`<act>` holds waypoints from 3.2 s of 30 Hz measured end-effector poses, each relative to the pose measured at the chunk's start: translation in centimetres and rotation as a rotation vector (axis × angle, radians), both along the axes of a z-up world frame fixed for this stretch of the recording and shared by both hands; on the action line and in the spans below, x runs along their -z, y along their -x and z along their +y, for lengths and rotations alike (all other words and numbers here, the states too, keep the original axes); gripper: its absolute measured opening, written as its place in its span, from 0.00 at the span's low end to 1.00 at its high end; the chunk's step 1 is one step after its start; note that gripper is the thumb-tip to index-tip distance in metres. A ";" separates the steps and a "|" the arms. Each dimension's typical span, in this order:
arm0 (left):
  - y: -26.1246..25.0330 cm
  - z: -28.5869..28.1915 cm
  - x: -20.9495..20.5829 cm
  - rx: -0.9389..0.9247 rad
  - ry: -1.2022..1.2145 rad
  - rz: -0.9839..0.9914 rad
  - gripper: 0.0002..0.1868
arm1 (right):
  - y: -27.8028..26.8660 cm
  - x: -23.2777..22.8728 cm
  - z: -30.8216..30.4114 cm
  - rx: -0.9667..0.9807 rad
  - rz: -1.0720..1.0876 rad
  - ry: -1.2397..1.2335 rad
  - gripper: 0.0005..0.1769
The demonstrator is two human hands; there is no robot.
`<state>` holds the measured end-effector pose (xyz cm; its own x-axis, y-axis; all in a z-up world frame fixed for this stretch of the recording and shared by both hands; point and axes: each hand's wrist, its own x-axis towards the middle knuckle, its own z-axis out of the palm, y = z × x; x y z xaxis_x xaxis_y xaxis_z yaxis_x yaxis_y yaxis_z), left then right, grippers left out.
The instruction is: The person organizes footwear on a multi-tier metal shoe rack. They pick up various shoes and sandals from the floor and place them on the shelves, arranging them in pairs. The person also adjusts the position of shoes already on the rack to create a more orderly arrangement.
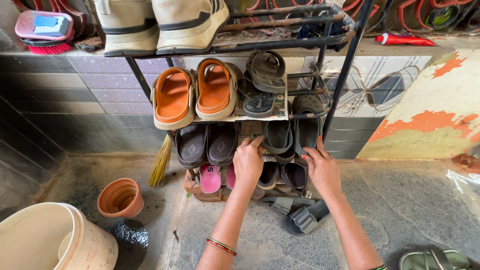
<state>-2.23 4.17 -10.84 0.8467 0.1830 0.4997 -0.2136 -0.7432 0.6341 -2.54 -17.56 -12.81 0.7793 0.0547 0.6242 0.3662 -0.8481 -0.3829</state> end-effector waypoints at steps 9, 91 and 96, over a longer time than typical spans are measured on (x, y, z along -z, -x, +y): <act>-1.1 -1.8 2.4 0.299 0.241 -0.248 0.25 | -0.3 0.5 -0.2 0.001 -0.037 0.027 0.10; 6.8 1.1 18.1 0.431 -0.747 0.807 0.31 | 1.6 29.2 2.1 -0.091 1.259 -0.444 0.19; 7.7 2.3 16.3 0.435 -0.617 0.699 0.23 | 2.3 23.2 6.5 -0.319 1.343 -0.703 0.09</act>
